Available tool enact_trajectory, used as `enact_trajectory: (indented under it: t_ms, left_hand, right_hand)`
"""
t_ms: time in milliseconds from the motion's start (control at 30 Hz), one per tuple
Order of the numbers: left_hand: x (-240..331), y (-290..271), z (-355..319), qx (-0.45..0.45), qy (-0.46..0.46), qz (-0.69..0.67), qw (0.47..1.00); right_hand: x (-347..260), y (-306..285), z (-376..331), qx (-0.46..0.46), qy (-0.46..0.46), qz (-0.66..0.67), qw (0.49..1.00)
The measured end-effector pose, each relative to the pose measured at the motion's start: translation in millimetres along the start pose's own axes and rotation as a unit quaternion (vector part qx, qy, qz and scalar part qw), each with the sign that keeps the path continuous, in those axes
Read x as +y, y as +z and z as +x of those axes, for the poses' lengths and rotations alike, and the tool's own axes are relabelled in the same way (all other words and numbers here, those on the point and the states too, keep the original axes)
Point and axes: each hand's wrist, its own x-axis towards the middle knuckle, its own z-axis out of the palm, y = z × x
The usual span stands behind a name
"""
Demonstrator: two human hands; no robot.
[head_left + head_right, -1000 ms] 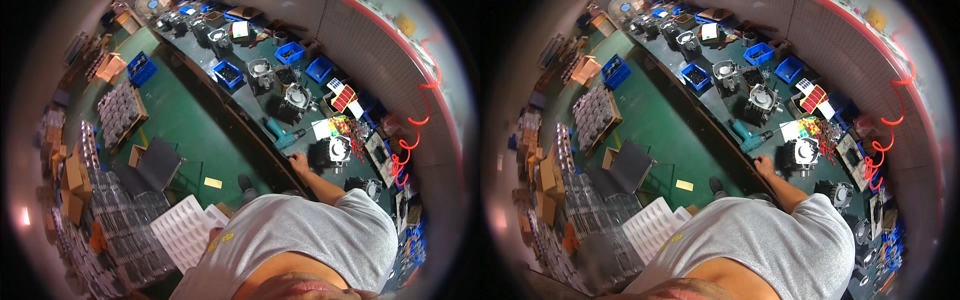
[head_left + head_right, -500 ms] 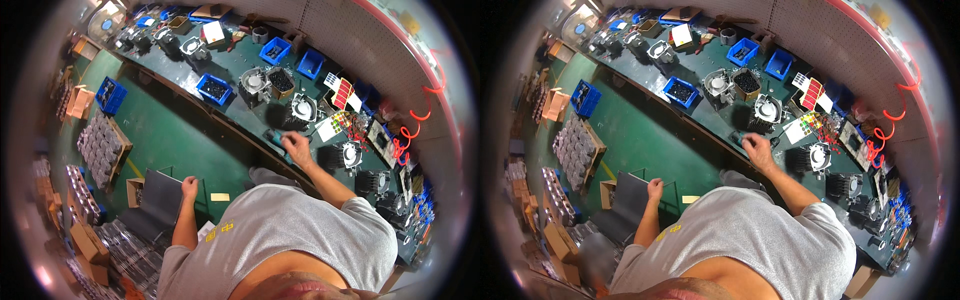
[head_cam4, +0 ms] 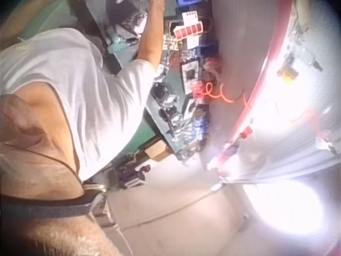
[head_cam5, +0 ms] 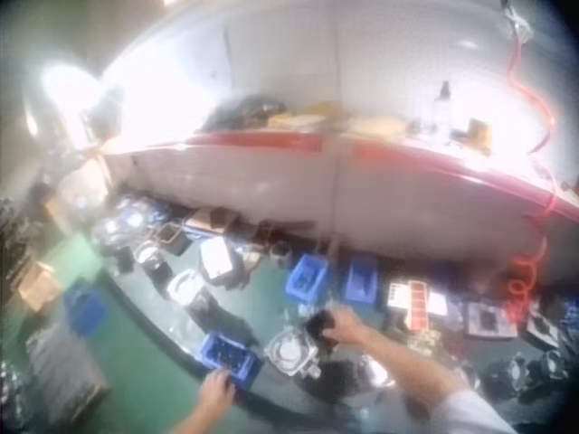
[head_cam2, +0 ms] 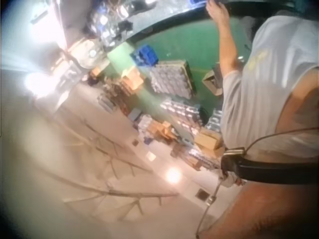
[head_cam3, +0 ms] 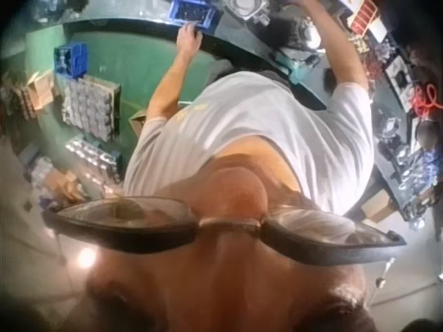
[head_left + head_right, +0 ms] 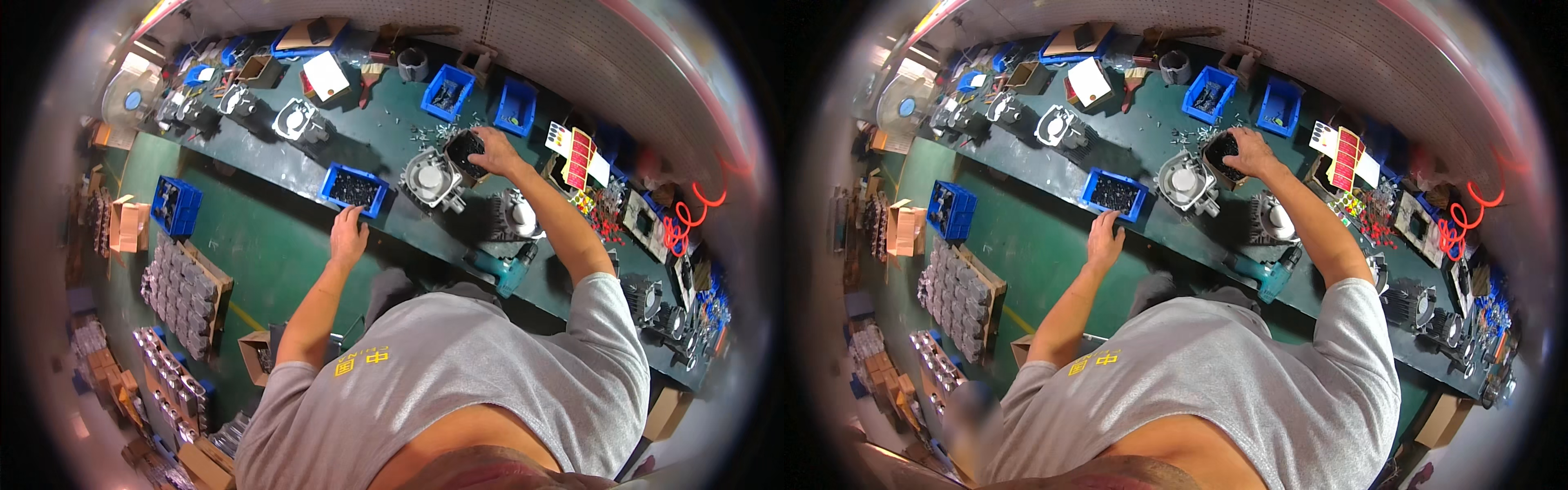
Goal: The person assembles metal housings on a workbench. They use a pneumatic tool to clean or deburr the interior of a housing, then switch to a cordless drill to fasten screws into the housing. The person handles multiple housings and small parts, placing them on the bench and into bins.
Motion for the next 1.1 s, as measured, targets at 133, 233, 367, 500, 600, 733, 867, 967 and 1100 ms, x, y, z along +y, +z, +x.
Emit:
enact_trajectory:
  t_ms: [133, 233, 367, 500, 600, 733, 867, 967, 1100]
  left_hand:
    - [-27, 17, 79, -0.026, 0.031, -0.035, 0.999]
    - [-40, 31, 134, -0.016, 0.067, -0.051, 0.996]
    - [-57, 57, 203, -0.060, 0.071, -0.073, 0.993]
    - [-76, 88, 255, -0.140, -0.023, -0.034, 0.989]
    - [-92, 118, 279, -0.132, -0.001, 0.027, 0.991]
    - [-75, 129, 286, -0.124, 0.011, 0.103, 0.987]
    - [-75, 152, 302, -0.186, 0.028, 0.054, 0.981]
    - [-74, 156, 306, -0.158, 0.079, -0.034, 0.984]
    - [-65, 157, 317, -0.012, 0.090, 0.007, 0.996]
  right_hand:
    - [-9, 27, 34, -0.060, 0.082, -0.069, 0.992]
    - [-5, 50, 53, -0.099, 0.136, -0.100, 0.981]
    - [15, 65, 62, -0.119, 0.146, -0.028, 0.982]
    - [-8, 60, 65, -0.122, 0.181, -0.019, 0.976]
    - [-15, 62, 66, -0.102, 0.162, -0.030, 0.981]
    - [-17, 65, 63, -0.160, 0.144, -0.020, 0.976]
    - [-5, 76, 62, -0.160, 0.115, 0.000, 0.980]
    - [1, 60, 81, -0.164, 0.142, 0.071, 0.974]
    - [31, 53, 99, -0.079, 0.253, 0.050, 0.963]
